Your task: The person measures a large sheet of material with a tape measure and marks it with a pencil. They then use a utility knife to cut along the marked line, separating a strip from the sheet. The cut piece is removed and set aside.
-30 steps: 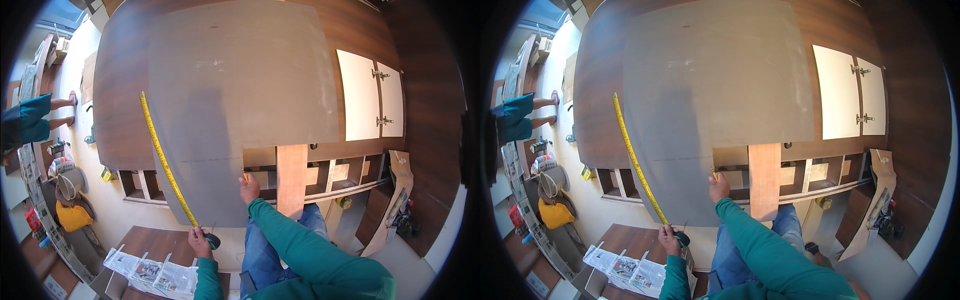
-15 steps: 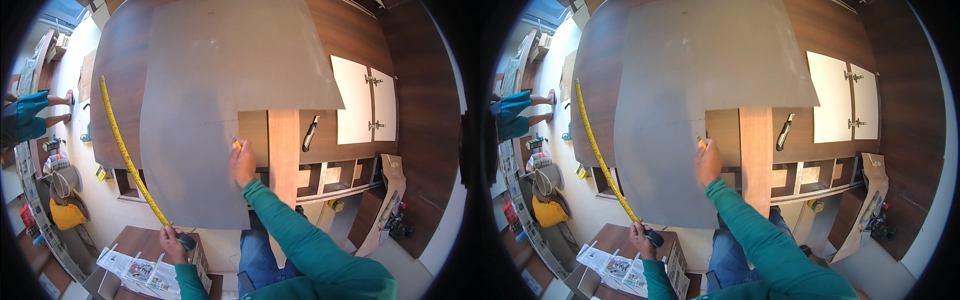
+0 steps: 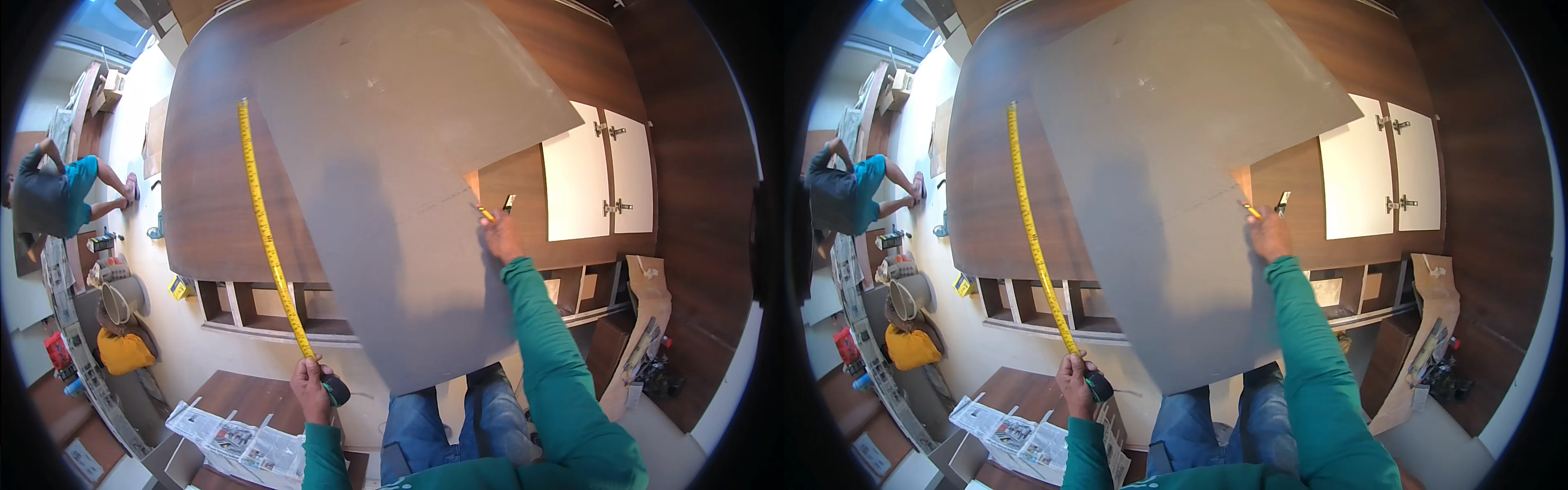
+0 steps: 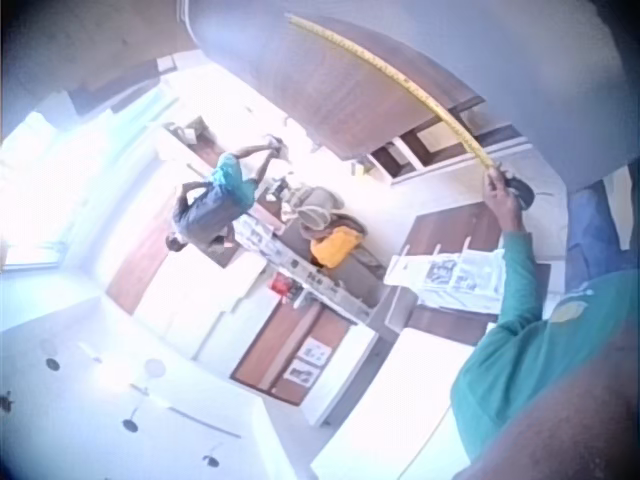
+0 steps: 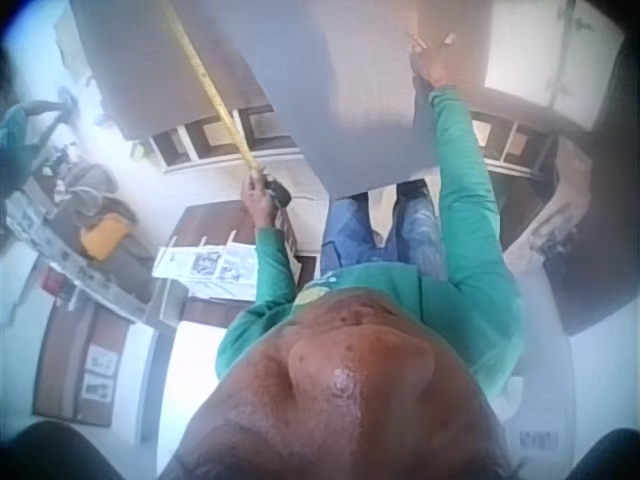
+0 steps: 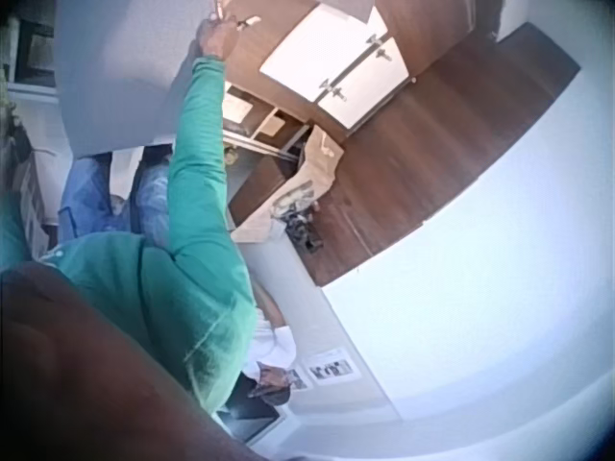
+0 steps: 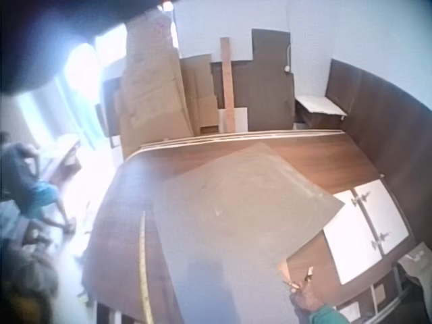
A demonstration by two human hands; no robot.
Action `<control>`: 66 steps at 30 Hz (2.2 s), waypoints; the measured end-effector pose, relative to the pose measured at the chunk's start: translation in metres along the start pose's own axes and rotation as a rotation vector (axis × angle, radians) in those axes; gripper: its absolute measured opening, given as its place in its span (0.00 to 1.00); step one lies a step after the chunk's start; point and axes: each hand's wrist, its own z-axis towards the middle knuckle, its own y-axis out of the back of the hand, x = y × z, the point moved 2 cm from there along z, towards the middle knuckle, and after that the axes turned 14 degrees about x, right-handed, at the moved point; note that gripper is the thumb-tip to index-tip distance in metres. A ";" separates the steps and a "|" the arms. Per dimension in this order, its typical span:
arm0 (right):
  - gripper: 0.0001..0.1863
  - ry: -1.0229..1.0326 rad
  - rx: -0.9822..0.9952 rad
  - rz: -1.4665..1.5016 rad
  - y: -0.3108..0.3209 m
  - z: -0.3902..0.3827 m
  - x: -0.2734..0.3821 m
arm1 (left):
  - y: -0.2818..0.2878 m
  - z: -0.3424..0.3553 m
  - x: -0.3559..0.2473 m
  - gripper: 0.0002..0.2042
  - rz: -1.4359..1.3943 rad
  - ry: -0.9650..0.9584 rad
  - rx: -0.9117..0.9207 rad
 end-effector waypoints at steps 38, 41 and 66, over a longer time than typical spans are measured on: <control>0.20 -0.240 -0.203 -0.461 0.017 -0.080 -0.192 | -0.049 0.005 0.071 0.15 0.243 0.168 0.156; 0.29 -0.248 -0.136 -0.335 -0.028 -0.062 -0.124 | -0.045 0.014 0.070 0.15 0.167 0.181 0.161; 0.76 -0.846 0.163 -0.213 -0.091 0.003 -0.018 | -0.188 0.239 -0.014 0.17 0.637 -0.133 0.531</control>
